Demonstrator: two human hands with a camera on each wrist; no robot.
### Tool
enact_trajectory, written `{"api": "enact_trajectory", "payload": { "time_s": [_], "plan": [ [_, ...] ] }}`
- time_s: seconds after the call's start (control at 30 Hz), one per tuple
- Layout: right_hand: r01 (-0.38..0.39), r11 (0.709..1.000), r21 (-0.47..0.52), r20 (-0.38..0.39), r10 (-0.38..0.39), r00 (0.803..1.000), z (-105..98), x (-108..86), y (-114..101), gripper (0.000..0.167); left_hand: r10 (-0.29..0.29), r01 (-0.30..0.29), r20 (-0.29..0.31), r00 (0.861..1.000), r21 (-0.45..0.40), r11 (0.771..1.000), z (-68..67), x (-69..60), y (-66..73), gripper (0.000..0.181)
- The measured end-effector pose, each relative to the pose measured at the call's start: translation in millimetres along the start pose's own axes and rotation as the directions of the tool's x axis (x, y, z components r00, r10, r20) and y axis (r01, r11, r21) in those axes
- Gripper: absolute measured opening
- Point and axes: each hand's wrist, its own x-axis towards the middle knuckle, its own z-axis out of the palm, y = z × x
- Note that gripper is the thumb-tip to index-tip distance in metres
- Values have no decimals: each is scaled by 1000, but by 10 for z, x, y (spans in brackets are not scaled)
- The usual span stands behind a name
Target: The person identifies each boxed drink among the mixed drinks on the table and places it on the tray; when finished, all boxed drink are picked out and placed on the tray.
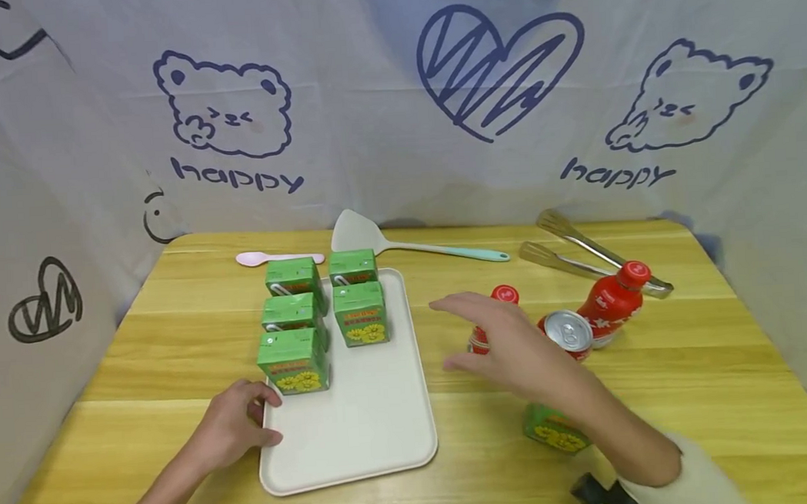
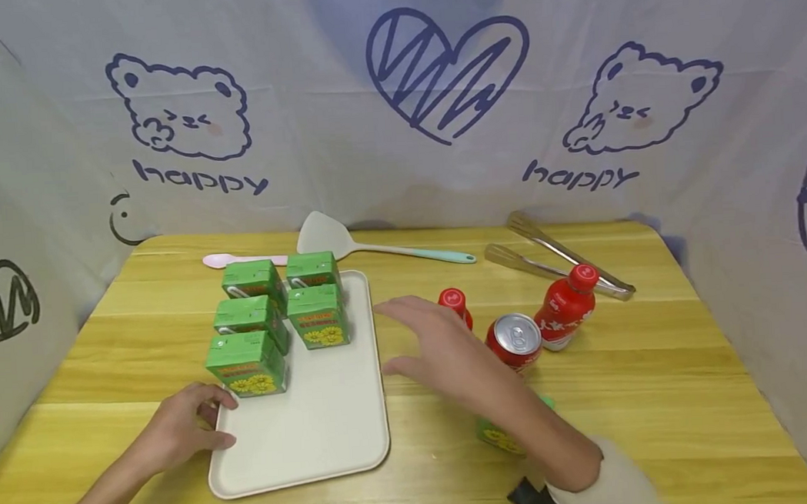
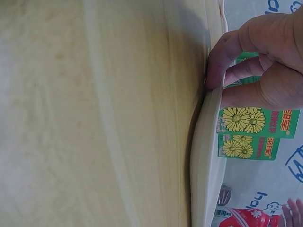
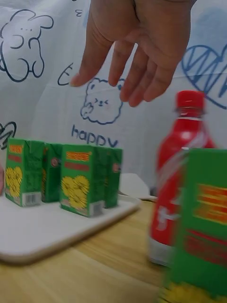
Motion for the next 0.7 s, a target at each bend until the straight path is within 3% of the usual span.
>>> {"api": "enact_trajectory", "payload": {
  "time_s": [0.27, 0.5, 0.7],
  "plan": [
    [32, 999, -14, -57, -33, 998, -139, -398, 318, 61, 17, -17, -3, 1000, -4, 1000, -6, -8, 5, 41],
    [49, 999, 16, -193, -45, 980, -118, -669, 570, 58, 14, -14, -3, 1000, -1, 1000, -11, -12, 11, 41],
    [54, 998, 31, -239, -45, 970, -81, -881, 749, 57, 16, -17, -2, 1000, -4, 1000, -8, -17, 19, 41]
  ]
}}
